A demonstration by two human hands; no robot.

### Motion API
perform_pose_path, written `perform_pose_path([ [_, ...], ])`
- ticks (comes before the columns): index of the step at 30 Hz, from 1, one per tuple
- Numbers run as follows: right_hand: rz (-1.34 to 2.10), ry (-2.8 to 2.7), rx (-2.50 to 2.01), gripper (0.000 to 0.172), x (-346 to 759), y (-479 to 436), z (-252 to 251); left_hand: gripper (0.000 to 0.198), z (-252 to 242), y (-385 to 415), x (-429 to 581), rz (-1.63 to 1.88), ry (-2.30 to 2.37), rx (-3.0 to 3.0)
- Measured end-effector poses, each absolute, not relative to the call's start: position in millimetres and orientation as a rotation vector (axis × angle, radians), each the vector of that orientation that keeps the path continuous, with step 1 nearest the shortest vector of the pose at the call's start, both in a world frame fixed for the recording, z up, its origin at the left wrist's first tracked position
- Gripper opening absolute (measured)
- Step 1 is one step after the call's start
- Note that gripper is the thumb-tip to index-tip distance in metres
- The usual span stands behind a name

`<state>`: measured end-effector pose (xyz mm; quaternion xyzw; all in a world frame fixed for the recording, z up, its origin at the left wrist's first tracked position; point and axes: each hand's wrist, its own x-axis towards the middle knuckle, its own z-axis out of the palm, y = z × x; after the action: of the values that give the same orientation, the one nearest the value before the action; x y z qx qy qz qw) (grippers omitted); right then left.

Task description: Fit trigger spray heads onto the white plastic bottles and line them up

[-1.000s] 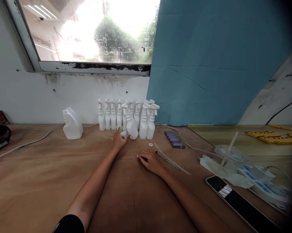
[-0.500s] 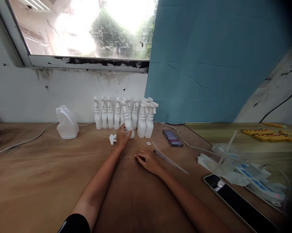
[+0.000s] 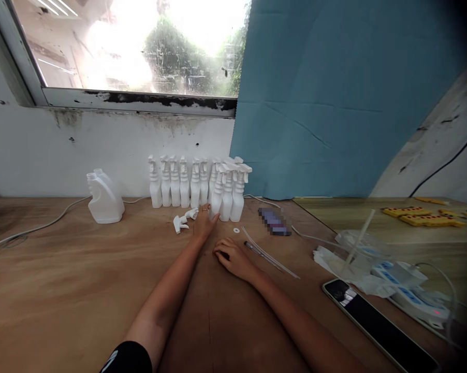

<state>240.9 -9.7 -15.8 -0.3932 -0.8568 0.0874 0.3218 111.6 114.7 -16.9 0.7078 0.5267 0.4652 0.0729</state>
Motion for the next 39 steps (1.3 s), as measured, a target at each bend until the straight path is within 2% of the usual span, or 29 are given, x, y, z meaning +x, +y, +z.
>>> perform_pose_path([
  [6, 0.220, -2.263, -1.035, 0.024, 241, -12, -17, 0.050, -15, 112, 103, 1.291, 1.632, 2.228],
  [11, 0.226, -2.264, -1.018, 0.030, 243, -15, -17, 0.037, -13, 99, 76, 1.218, 1.737, 2.372],
  [15, 0.239, -2.289, -1.003, 0.022, 245, -15, -15, 0.034, -16, 81, 51, 1.055, 1.849, 2.531],
  [19, 0.270, -2.267, -1.043, 0.011, 245, -16, -12, 0.030, -17, 60, 35, 0.982, 1.742, 2.664],
  [25, 0.371, -2.174, -1.088, 0.011, 241, -17, -9, 0.042, -10, 60, 20, 0.944, 1.591, 2.759],
  [31, 0.413, -2.043, -1.194, 0.005, 240, -15, -14, 0.022, -6, 50, 19, 0.872, 1.279, 2.826],
  [33, 0.396, -2.021, -1.219, 0.007, 241, -14, -15, 0.025, -5, 42, 23, 0.887, 1.226, 2.831],
  [37, 0.369, -2.000, -1.223, 0.011, 242, -13, -14, 0.046, -6, 33, 32, 0.919, 1.247, 2.783],
  [39, 0.370, -2.000, -1.191, 0.013, 243, -13, -13, 0.038, -7, 32, 35, 0.887, 1.229, 2.780],
])
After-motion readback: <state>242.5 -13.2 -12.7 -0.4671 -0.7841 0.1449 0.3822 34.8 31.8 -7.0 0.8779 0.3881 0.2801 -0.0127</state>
